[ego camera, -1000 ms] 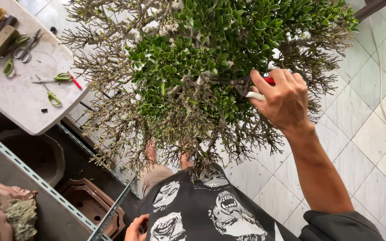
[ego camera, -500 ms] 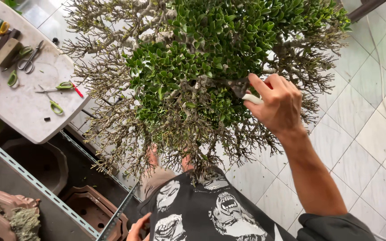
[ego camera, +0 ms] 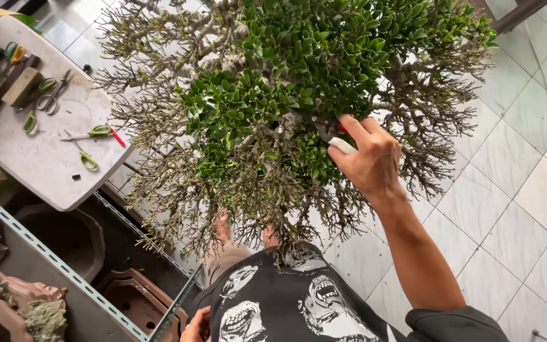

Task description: The person trims a bonsai tree using pruning shears, carefully cutting small branches and leaves to shape the foliage. The person holds branches with one hand while making precise cuts with the other, working around the tree's canopy.

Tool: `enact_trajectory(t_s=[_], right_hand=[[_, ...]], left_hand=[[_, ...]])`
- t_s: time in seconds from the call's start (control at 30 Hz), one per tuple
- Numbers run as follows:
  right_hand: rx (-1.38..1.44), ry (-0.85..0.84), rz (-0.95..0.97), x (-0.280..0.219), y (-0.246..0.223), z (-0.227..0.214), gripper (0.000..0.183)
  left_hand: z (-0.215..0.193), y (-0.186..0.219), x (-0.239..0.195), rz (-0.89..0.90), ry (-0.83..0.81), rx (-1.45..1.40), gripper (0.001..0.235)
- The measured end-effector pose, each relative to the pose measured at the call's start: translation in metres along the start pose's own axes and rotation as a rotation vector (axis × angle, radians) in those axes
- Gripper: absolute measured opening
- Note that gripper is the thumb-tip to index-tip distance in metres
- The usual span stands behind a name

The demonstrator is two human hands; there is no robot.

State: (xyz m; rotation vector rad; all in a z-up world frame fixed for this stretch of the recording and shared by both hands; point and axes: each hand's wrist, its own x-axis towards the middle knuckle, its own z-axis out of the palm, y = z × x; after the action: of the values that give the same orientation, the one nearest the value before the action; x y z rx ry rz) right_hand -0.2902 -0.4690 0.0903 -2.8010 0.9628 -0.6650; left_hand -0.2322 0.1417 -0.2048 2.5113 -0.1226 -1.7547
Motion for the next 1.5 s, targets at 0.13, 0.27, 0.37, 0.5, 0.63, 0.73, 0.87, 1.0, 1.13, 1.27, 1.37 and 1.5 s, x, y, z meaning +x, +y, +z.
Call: enact_trajectory(t_s=[0.13,0.27,0.37,0.5,0.63,0.73,0.87,1.0,1.13,1.27,1.37,1.5], right_hand=[[-0.017,-0.031,0.031,-0.004,0.004,0.003,0.037],[0.144,-0.062,0.115,-0.004,-0.005,-0.016,0.035],[0.216,-0.171,0.203,-0.001,-0.007,-0.029,0.043],[0.186,-0.28,0.261,0.005,-0.004,-0.026,0.049],[0.156,-0.143,0.126,0.009,0.006,-0.015,0.034],[0.16,-0.184,0.094,0.012,0.005,-0.018,0.033],[0.198,-0.19,0.11,0.012,-0.007,-0.029,0.027],[0.183,-0.163,0.159,-0.001,-0.006,-0.026,0.03],[0.14,-0.12,0.285,-0.015,-0.018,-0.026,0.034],[0.132,-0.023,0.335,-0.019,-0.021,-0.025,0.039],[0.182,-0.024,0.338,-0.015,-0.021,-0.027,0.037],[0.198,-0.105,0.38,-0.004,-0.03,-0.031,0.04]], left_hand=[[-0.077,0.079,-0.057,0.161,0.418,0.367,0.063],[-0.147,0.175,-0.136,0.812,0.95,0.192,0.046],[-0.193,0.288,-0.205,1.142,1.156,0.206,0.039],[-0.216,0.391,-0.216,1.389,1.25,0.128,0.031],[-0.229,0.464,-0.181,1.513,1.37,0.086,0.026],[-0.236,0.493,-0.16,1.484,1.429,0.169,0.024],[-0.235,0.516,-0.154,1.484,1.484,0.263,0.025],[-0.235,0.518,-0.145,1.447,1.541,0.289,0.019],[-0.238,0.512,-0.141,1.442,1.454,0.303,0.013],[-0.24,0.519,-0.152,1.518,1.419,0.307,0.02],[-0.241,0.531,-0.161,1.599,1.352,0.284,0.043],[-0.239,0.546,-0.141,1.638,1.356,0.234,0.027]])
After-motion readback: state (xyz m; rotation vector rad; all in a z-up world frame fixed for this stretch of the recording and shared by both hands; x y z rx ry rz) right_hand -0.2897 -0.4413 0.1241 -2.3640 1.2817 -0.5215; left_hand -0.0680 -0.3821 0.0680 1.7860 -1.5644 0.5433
